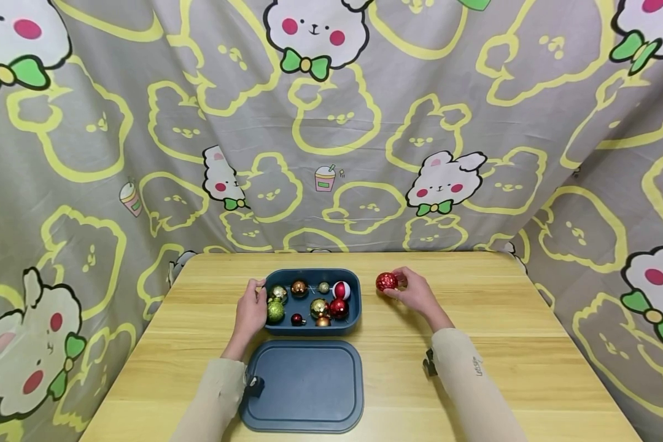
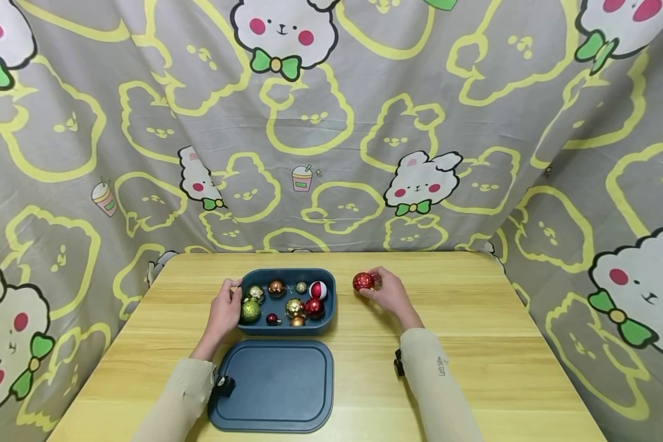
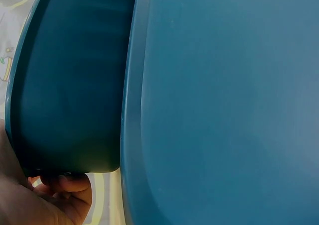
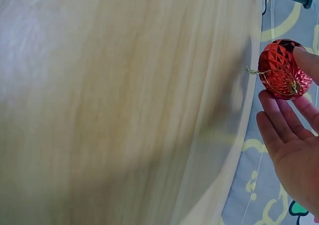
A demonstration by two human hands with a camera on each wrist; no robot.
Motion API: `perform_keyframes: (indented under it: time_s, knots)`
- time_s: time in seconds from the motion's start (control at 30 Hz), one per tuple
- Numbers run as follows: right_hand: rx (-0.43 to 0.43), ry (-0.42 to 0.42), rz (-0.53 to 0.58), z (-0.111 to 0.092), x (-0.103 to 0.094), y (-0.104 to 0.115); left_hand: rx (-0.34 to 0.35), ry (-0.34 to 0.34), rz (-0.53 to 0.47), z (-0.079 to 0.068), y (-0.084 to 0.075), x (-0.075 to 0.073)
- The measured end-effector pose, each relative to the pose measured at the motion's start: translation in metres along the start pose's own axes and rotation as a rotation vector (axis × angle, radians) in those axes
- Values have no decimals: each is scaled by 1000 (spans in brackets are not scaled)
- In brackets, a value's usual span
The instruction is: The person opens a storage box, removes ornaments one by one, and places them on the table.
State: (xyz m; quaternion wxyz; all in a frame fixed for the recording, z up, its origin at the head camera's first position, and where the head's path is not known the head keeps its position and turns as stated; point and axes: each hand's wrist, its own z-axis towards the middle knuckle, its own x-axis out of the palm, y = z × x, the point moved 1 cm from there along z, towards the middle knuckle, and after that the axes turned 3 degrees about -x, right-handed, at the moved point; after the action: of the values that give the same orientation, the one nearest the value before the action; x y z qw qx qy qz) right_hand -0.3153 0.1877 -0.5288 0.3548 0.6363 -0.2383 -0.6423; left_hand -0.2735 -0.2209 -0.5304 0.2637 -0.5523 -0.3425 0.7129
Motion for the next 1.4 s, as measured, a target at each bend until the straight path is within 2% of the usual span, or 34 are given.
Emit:
perform_keyframes:
  time_s: [0.4,1.03,1.27,1.4]
  knots:
    - [-14,37,-12,-2,4,0,12,-3,1,0,0,1]
    - [-77,23,-32,-2,7,3,11,-5,11,-1,-1,1]
    - [-56,30,-21,0,7,4,3,7,15,-1,-2,0]
    - [-78,29,-27,0,7,4,10,7,20,-1,-2,0]
